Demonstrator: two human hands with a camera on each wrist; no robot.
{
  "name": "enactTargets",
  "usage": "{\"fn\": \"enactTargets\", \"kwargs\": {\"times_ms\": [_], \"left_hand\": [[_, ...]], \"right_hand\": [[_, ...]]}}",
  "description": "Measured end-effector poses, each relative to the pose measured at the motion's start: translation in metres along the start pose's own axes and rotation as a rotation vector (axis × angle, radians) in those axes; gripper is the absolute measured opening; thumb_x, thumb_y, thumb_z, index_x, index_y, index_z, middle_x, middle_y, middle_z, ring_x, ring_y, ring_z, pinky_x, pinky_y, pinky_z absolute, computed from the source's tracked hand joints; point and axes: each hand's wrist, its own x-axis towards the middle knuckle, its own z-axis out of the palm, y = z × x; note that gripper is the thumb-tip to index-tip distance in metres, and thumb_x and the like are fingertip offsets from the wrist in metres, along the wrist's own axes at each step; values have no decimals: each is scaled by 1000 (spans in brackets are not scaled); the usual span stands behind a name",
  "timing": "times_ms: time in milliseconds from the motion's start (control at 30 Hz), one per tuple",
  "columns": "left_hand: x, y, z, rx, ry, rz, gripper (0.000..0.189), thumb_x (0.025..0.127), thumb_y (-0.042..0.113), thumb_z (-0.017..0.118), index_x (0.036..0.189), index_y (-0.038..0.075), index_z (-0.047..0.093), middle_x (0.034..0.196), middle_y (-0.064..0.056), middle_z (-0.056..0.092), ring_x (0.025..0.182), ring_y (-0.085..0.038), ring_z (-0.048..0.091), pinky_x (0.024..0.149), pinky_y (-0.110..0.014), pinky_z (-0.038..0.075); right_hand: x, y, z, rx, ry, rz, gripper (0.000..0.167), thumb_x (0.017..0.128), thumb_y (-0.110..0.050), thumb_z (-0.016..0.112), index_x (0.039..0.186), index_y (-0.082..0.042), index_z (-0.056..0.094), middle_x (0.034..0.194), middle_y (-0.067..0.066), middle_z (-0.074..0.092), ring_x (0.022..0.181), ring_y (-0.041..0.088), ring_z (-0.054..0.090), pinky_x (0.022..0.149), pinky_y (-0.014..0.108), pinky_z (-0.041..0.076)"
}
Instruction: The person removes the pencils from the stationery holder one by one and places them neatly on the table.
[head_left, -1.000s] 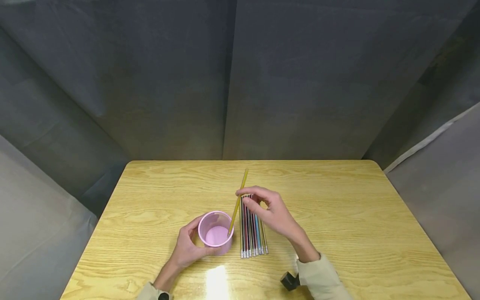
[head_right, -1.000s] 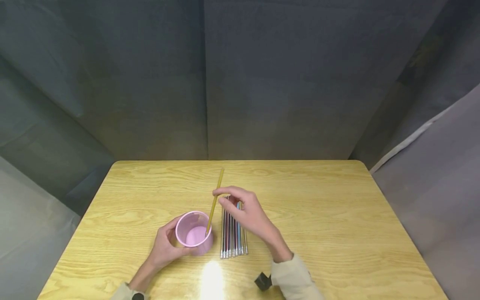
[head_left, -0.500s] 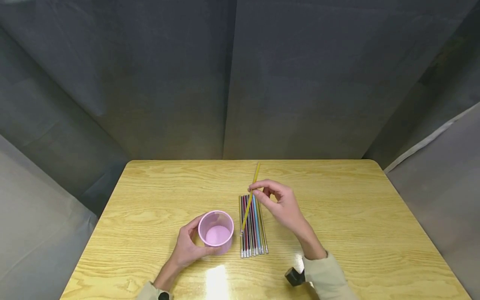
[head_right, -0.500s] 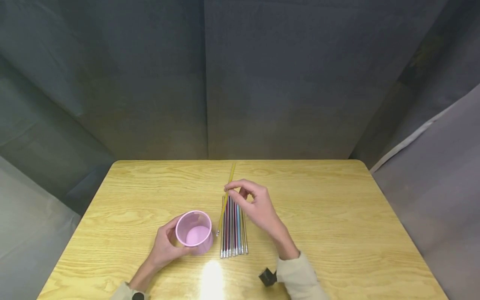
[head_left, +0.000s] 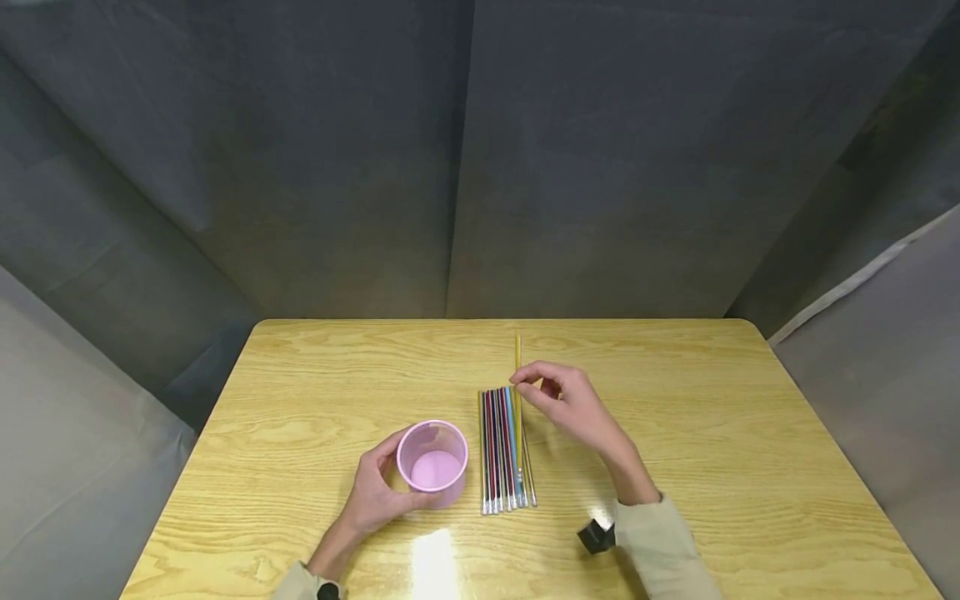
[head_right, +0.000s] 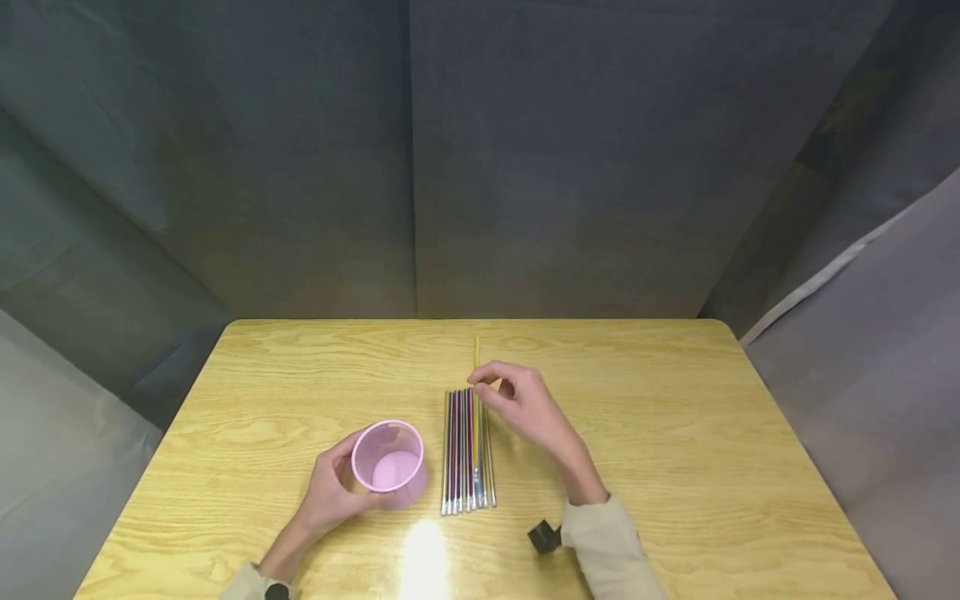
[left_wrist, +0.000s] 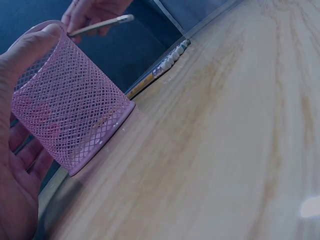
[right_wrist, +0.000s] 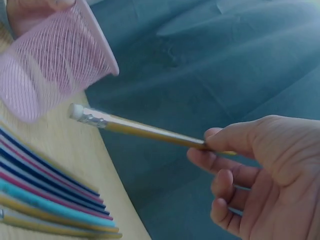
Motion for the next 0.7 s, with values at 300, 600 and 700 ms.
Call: {"fn": "enactTargets", "kwargs": {"times_ms": [300, 600, 700], "left_hand": [[0, 0, 1, 20, 1, 5, 87, 65, -3, 95, 142, -7, 56, 136, -26, 65, 128, -43, 60, 119, -31, 42], [-1, 1, 1, 15, -1, -10, 87, 65, -3, 95, 143, -6, 56, 137, -26, 64, 128, -45, 59, 119, -31, 42], [-1, 1, 1, 12, -1, -10, 88, 65, -3, 95, 143, -6, 55, 137, -26, 64, 128, -46, 59, 119, -32, 42]], "right_hand": [[0, 20, -4, -78, -140, 88, 9, 99, -4, 67, 103, -6, 75, 92, 5, 72, 68, 17, 53, 57, 20, 43], [-2, 40, -3, -122, -245, 181, 8, 100, -2, 64, 100, -3, 72, 86, 7, 68, 70, 14, 57, 58, 22, 50], [-3, 47, -1, -122, -268, 220, 9, 99, 0, 63, 100, -3, 71, 85, 8, 67, 67, 14, 57, 55, 22, 51]]}}
